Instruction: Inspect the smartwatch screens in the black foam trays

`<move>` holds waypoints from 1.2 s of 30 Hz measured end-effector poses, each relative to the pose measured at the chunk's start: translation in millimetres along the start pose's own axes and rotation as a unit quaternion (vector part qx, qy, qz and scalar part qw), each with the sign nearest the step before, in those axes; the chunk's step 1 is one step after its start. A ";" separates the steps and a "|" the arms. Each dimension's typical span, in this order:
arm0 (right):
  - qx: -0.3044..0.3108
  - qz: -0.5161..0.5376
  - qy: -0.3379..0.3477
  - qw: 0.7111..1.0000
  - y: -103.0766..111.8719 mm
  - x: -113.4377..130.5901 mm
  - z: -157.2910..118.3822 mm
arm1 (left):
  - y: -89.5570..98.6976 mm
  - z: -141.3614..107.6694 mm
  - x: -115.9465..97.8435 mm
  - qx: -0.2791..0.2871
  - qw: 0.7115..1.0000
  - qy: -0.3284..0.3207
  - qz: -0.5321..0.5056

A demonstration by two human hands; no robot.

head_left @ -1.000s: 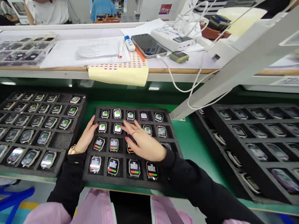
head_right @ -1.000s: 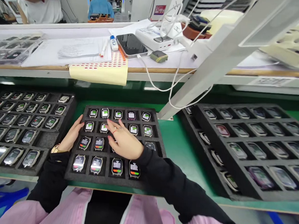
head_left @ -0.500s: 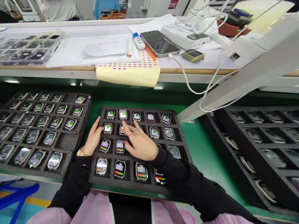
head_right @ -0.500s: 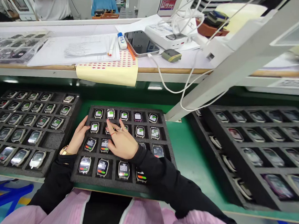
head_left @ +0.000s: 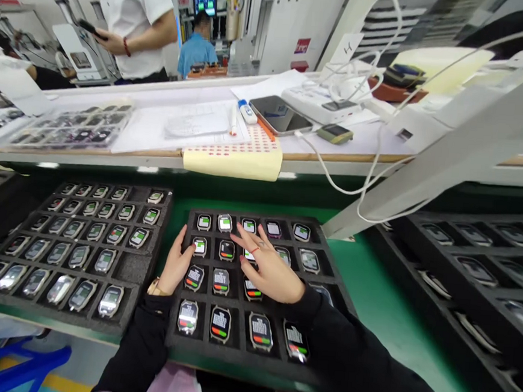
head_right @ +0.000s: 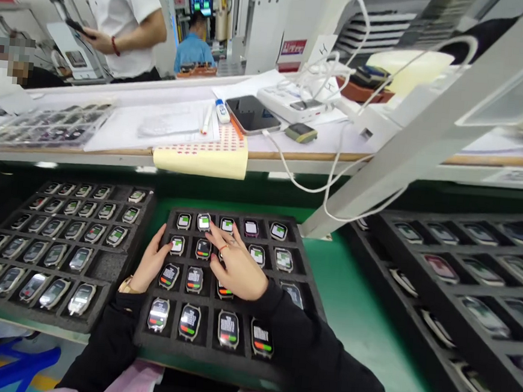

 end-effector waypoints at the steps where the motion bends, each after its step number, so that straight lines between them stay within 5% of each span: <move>1: 0.000 0.002 0.000 1.000 -0.3 -0.5 0.2 | 0.6 -0.6 0.1 -0.001 1.000 0.002 -0.002; 28: -0.037 -0.004 0.030 0.999 3.3 -24.1 -12.1 | 4.8 18.0 4.0 -0.060 0.997 -0.026 -0.050; 36: -0.004 -0.009 0.028 1.000 -0.8 -8.4 -8.3 | 4.0 18.2 1.9 -0.037 0.999 -0.013 -0.036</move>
Point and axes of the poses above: each hand's wrist, its own z-axis towards the middle knuckle, its own y-axis out of the back of the hand, x = y × z, the point moved 2 cm from there along z, towards the middle knuckle, and after that the axes turned 7 degrees about -y, right-handed, at the moved point
